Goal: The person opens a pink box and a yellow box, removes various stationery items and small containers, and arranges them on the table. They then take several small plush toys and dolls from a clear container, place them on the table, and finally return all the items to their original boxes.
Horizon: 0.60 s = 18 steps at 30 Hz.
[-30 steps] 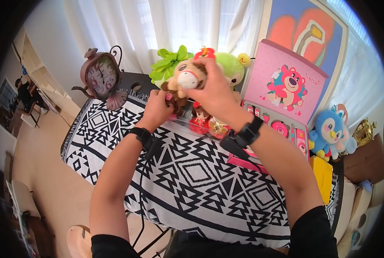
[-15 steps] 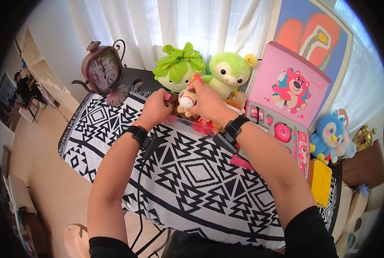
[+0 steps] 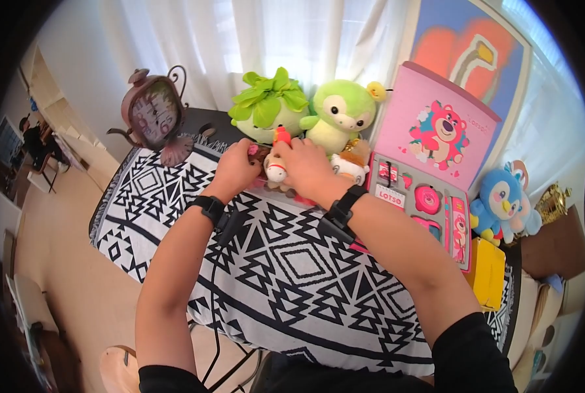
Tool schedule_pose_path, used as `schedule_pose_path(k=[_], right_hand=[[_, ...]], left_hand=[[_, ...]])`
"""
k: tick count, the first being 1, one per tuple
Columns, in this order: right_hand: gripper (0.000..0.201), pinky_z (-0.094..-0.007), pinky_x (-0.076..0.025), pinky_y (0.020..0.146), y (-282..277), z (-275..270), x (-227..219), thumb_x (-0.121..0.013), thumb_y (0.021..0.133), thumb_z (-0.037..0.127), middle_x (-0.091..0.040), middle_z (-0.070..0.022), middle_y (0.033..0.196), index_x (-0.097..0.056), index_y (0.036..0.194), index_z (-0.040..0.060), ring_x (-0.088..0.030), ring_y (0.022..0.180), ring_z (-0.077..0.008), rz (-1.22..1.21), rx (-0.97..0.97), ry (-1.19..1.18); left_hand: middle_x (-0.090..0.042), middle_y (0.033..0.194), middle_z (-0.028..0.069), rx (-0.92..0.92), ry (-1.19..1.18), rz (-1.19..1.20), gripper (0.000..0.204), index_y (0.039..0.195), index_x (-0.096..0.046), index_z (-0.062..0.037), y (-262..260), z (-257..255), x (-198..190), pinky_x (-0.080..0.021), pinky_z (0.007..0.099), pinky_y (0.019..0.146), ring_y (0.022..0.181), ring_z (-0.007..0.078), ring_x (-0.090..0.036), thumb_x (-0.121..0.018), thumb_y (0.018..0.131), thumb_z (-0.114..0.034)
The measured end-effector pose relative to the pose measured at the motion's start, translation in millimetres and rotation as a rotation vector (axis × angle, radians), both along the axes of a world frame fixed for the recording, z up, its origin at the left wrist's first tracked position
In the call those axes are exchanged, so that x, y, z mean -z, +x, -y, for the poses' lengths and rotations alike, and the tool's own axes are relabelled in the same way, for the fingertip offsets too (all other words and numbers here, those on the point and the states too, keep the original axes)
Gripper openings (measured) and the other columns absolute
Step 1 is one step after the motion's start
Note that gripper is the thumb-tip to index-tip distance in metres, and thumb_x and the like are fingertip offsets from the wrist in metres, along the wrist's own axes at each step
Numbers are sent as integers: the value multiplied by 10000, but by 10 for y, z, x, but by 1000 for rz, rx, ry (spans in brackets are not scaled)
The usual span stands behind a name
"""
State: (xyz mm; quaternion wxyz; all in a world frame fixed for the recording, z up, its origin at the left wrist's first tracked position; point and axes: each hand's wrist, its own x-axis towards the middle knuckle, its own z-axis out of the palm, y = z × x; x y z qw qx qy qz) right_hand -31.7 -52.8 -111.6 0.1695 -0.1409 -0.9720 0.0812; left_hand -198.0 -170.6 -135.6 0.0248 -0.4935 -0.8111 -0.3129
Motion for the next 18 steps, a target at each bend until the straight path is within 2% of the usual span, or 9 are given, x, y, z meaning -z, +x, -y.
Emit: schedule_pose_path(k=[4, 6, 7, 8, 10, 12, 14, 16, 18], right_hand=[[564, -490, -452, 943, 202, 112, -76, -768, 757, 115, -595, -167, 1156, -605, 1298, 123, -569, 1127, -360, -55, 51, 115], [470, -488, -445, 941, 471, 186, -165, -678, 808, 89, -586, -184, 1142, -618, 1274, 69, -558, 1117, -351, -207, 3, 251], [433, -483, -449, 940, 641, 234, -200, -676, 809, 93, -587, -179, 1135, -627, 1238, 63, -555, 1114, -352, -206, -37, 224], [396, -477, -453, 939, 841, 287, -219, -675, 810, 96, -588, -175, 1128, -636, 1202, 56, -553, 1111, -353, -205, -76, 197], [326, -461, -463, 938, 1355, 435, -188, -694, 811, 120, -590, -161, 1108, -646, 1125, 46, -554, 1101, -357, -128, -124, 136], [296, -460, -466, 936, 1895, 511, -192, -723, 810, 142, -593, -147, 1104, -651, 1081, 46, -558, 1094, -351, 66, -130, 77], [321, -459, -462, 945, 2376, 545, -219, -756, 801, 165, -595, -143, 1108, -659, 1083, 46, -559, 1091, -340, 99, -97, 10], [324, -463, -461, 948, 2775, 541, -278, -758, 806, 171, -595, -143, 1110, -659, 1087, 44, -559, 1091, -338, 125, -35, 16], [328, -466, -459, 952, 3100, 507, -318, -761, 810, 178, -595, -142, 1111, -658, 1090, 43, -559, 1092, -337, 139, 39, 18]], left_hand=[[-648, 1154, 275, 39, -1, 122, 534, 1306, -563, 12, 87, 66, -110, -501, 462, 980, 1114, 427, -617, -680, 811, -151], [-602, 1249, 291, 27, 130, -18, 586, 1355, -525, 32, 156, 143, -71, -482, 464, 1016, 1183, 438, -577, -682, 811, -117], [-560, 1311, 300, 16, 153, -58, 572, 1343, -528, 53, 246, 181, -120, -465, 475, 1039, 1221, 462, -543, -683, 809, -79], [-568, 1320, 277, 9, 199, -134, 541, 1337, -526, 52, 334, 208, -147, -433, 455, 1082, 1253, 424, -539, -685, 839, -90], [-566, 1314, 270, 70, 285, -275, 457, 1286, -558, 39, 623, 310, -269, -433, 461, 1076, 1236, 414, -546, -661, 848, -38], [-616, 1229, 217, 245, 336, -314, 380, 1182, -599, 13, 901, 339, -350, -454, 465, 1012, 1135, 418, -578, -675, 809, 0], [-632, 1184, 203, 400, 330, -279, 361, 1151, -608, 2, 1249, 328, -402, -464, 469, 998, 1119, 407, -587, -671, 796, 20], [-627, 1207, 194, 559, 274, -243, 370, 1157, -619, -17, 1500, 224, -345, -486, 473, 993, 1127, 400, -593, -673, 793, 22], [-625, 1211, 176, 676, 192, -411, 356, 1127, -628, 2, 1782, 83, -432, -459, 483, 1034, 1181, 376, -574, -667, 773, 9]])
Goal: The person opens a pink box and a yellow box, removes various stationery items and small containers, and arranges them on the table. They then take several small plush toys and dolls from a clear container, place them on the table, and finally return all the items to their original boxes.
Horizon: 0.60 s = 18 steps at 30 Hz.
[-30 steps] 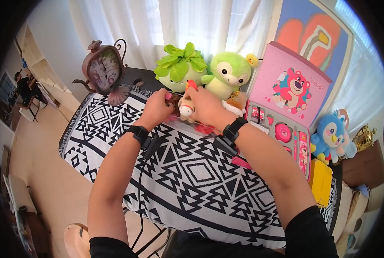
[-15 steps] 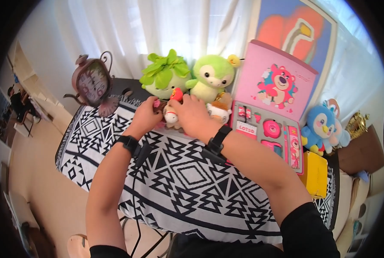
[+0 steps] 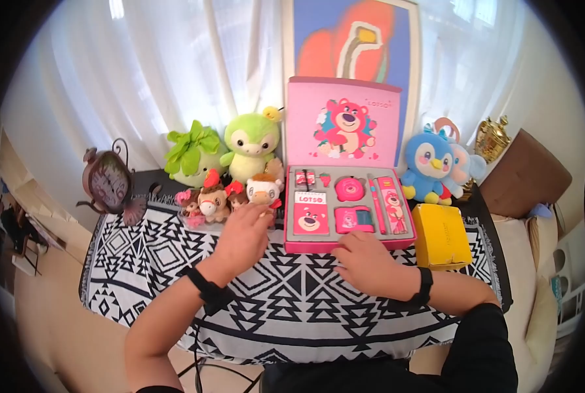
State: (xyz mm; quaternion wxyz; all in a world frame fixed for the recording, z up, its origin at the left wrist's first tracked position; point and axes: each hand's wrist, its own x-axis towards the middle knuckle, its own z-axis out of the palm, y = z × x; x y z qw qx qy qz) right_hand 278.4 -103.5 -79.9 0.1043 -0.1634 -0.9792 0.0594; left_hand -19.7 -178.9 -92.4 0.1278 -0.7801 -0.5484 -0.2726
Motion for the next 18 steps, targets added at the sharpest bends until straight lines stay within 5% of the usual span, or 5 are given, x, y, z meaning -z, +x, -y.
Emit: schedule_pose_path(k=[11, 12, 14, 18], right_hand=[[321, -445, -469, 888, 1252, -39, 51, -765, 828, 234, -596, -135, 1070, -663, 1065, 43, -558, 1073, -326, -53, 253, 13], [321, -445, -469, 888, 1306, -30, 59, -765, 828, 234, -596, -135, 1070, -663, 1065, 43, -558, 1073, -326, -59, 265, 6], [326, -442, -470, 886, 1396, -34, 61, -771, 822, 223, -590, -134, 1069, -663, 1069, 40, -556, 1072, -326, -79, 260, -19], [371, -451, -466, 935, 1480, -52, 30, -785, 793, 191, -592, -162, 1150, -655, 1098, 25, -554, 1113, -340, -145, 289, -7]], left_hand=[[-656, 1237, 189, -213, -123, -668, 293, 1009, -733, 21, 35, -562, 272, -436, 443, 957, 1264, 318, -536, -572, 834, -150], [-659, 1205, 189, -214, -63, -672, 263, 974, -738, 5, 6, -575, 278, -442, 441, 931, 1229, 315, -553, -601, 812, -150], [-668, 1149, 177, -247, -343, -581, 270, 1006, -692, 12, 197, -563, 14, -446, 453, 934, 1179, 313, -576, -619, 784, -122], [-662, 1060, 173, -177, -206, -386, 170, 915, -660, -14, 478, -939, -331, -474, 463, 869, 1076, 348, -592, -640, 758, -77]])
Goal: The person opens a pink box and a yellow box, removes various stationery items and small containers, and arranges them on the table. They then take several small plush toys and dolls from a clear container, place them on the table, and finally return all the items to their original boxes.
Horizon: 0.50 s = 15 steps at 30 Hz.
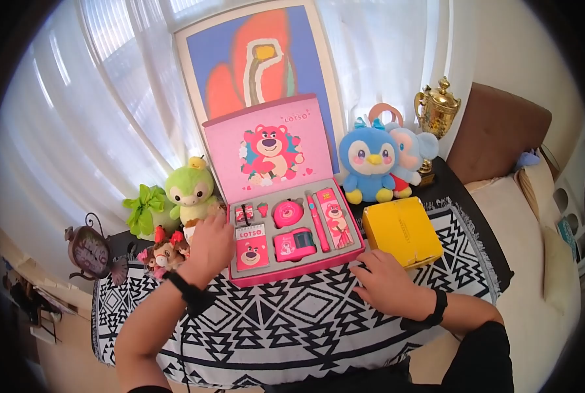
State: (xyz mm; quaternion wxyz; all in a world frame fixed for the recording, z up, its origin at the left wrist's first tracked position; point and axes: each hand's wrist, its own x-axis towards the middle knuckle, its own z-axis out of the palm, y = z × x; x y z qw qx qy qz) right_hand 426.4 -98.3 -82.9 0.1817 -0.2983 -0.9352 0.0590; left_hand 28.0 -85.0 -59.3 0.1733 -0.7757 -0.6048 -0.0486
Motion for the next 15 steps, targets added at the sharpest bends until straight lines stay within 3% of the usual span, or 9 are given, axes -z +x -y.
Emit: schedule_pose_path(k=[1, 3, 6, 8, 10, 13, 15], right_hand=[[399, -457, -462, 961, 18, -10, 6, -793, 778, 181, -594, -171, 1189, -652, 1115, 19, -551, 1140, -349, -4, 10, -14], [404, -458, -462, 964, 42, -10, 43, -797, 775, 180, -594, -171, 1190, -652, 1115, 18, -551, 1142, -351, -11, 8, -25], [416, -458, -460, 970, 104, 23, 70, -804, 769, 186, -592, -169, 1184, -655, 1121, 21, -554, 1140, -356, -18, 23, -55], [419, -455, -462, 968, 170, 57, 102, -805, 768, 185, -590, -166, 1177, -655, 1125, 26, -555, 1138, -355, -15, 23, -75], [410, -461, -481, 936, 234, 63, 105, -813, 764, 165, -600, -178, 1158, -662, 1119, 25, -583, 1088, -366, -45, 41, -87], [401, -458, -481, 938, 327, 38, 111, -812, 770, 162, -606, -178, 1158, -665, 1119, 28, -586, 1086, -366, -51, 74, -102], [393, -453, -490, 922, 352, -1, 94, -808, 785, 157, -606, -181, 1171, -661, 1125, 28, -592, 1078, -365, -81, 77, -99]], left_hand=[[-650, 1093, 194, -45, -52, 45, 259, 1020, -659, 8, 3, -190, -125, -484, 479, 878, 1062, 375, -589, -641, 773, -67], [-593, 1267, 230, 5, 213, 56, 439, 1221, -608, 17, -68, -606, -240, -489, 484, 959, 1155, 383, -579, -647, 797, -92], [-436, 1484, 281, -54, 364, 125, 716, 1456, -433, 16, -158, -1245, -638, -458, 501, 1081, 1355, 437, -464, -673, 788, -77], [-417, 1515, 267, -120, 409, 95, 743, 1466, -419, 9, -227, -1566, -872, -467, 485, 1082, 1403, 441, -423, -694, 786, -104], [-488, 1457, 263, -157, 384, 109, 697, 1444, -453, 16, -397, -1853, -857, -466, 485, 1077, 1357, 427, -475, -688, 806, -138], [-578, 1361, 246, -149, 229, 192, 575, 1384, -521, 24, -463, -1969, -877, -470, 483, 1061, 1289, 411, -535, -665, 862, -173], [-609, 1311, 239, -106, 319, 221, 499, 1339, -562, 18, -400, -1820, -834, -474, 483, 1047, 1254, 405, -556, -651, 893, -185]])
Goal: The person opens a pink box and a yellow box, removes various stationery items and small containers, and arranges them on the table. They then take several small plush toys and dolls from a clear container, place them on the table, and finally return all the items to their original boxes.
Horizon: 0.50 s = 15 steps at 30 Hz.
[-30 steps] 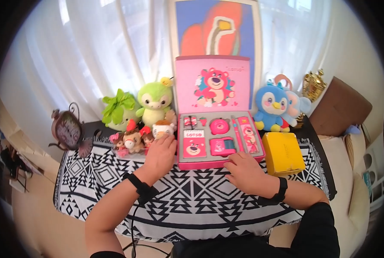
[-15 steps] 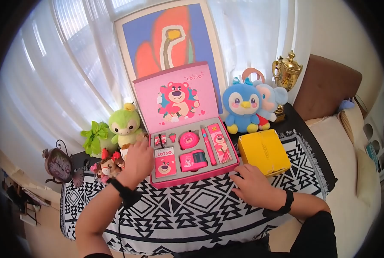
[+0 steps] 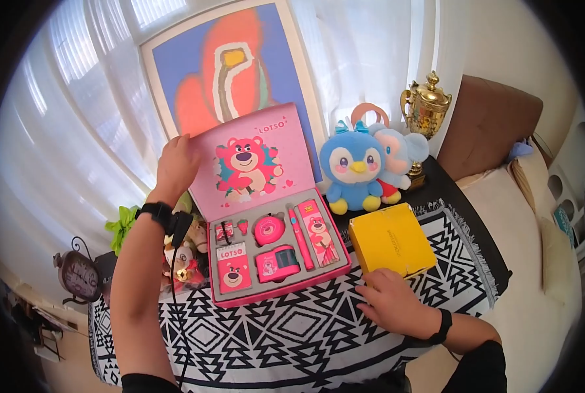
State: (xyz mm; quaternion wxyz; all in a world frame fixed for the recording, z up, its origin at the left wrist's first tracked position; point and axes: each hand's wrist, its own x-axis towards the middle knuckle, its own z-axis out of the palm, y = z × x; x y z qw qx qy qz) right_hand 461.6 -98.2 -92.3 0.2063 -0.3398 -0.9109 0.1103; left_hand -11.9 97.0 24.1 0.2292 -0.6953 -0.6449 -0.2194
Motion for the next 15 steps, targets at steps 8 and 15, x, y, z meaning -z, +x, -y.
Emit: schedule_pose_path(k=[8, 15], right_hand=[[620, -413, -515, 920, -254, -285, -288, -751, 881, 133, -592, -210, 1231, -479, 1418, -16, -610, 1068, -368, -358, 57, -22], [651, -332, -530, 884, -577, -496, -36, -666, 963, 79, -569, -158, 1282, -356, 1526, -27, -611, 1056, -210, -766, 62, -291]], left_hand=[[-584, 1255, 217, 234, 182, 242, 229, 1107, -659, 1, 327, 1438, 119, -460, 427, 994, 1146, 378, -576, -710, 910, -105], [-447, 1467, 279, 204, 41, 660, 688, 1402, -446, 46, 604, 2384, 1079, -401, 448, 1123, 1361, 394, -473, -805, 839, -117]])
